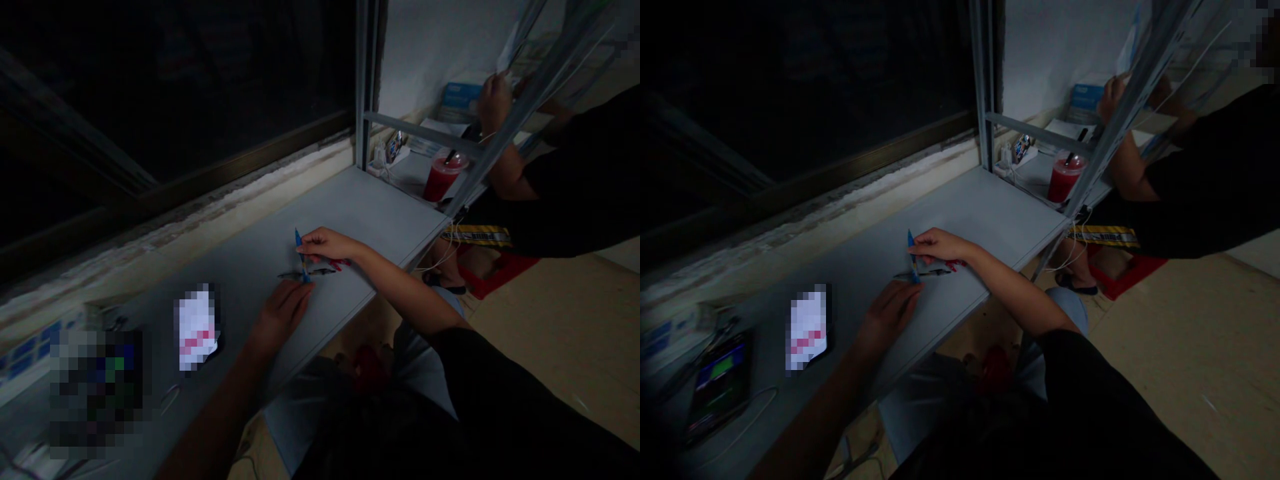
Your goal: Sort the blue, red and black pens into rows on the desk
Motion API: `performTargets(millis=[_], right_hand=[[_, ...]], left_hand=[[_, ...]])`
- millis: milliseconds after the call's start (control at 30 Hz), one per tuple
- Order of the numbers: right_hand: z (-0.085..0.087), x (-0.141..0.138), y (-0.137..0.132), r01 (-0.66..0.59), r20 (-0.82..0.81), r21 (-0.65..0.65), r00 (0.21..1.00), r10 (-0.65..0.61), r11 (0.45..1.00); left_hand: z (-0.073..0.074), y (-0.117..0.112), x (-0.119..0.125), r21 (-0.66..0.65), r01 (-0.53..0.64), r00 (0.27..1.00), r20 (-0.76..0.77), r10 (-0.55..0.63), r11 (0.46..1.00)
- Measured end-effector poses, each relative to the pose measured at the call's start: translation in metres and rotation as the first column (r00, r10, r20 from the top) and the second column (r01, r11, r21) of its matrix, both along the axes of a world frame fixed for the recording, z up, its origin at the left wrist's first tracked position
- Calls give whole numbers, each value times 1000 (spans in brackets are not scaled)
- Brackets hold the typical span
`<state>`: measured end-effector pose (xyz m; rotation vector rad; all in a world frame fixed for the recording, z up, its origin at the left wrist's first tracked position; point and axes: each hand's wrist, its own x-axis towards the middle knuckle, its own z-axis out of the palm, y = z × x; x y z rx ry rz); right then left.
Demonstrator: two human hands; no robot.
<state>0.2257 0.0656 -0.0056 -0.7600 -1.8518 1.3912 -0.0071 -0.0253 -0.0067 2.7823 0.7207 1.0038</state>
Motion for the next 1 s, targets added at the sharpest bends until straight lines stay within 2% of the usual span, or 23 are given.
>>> performTargets(millis=[167,300,367,433,533,667,1000], right_hand=[[-1,-2,0,-20,-6,-34,1000,20,999],[-3,-2,4,-15,35,-2,999,15,1000],[-4,0,6,49,76,63,996,-54,997],[-5,3,8,140,146,172,975,-165,975],[-7,8,11,207,259,379,912,-318,902],[-10,12,14,214,300,533,857,-419,818],[-19,11,19,115,374,559,849,-373,821]], left_hand=[[0,-3,2,-36,-1,1000,3,2,999],[-2,-5,1,-109,-29,999,33,33,994],[-4,-3,0,-148,-93,994,40,100,985],[-6,4,-2,-125,-196,980,-6,197,973],[-10,18,-8,-24,-332,937,-118,327,943],[-14,28,-19,-28,-318,920,-250,302,948],[-9,37,-37,-103,-251,926,-316,207,962]])
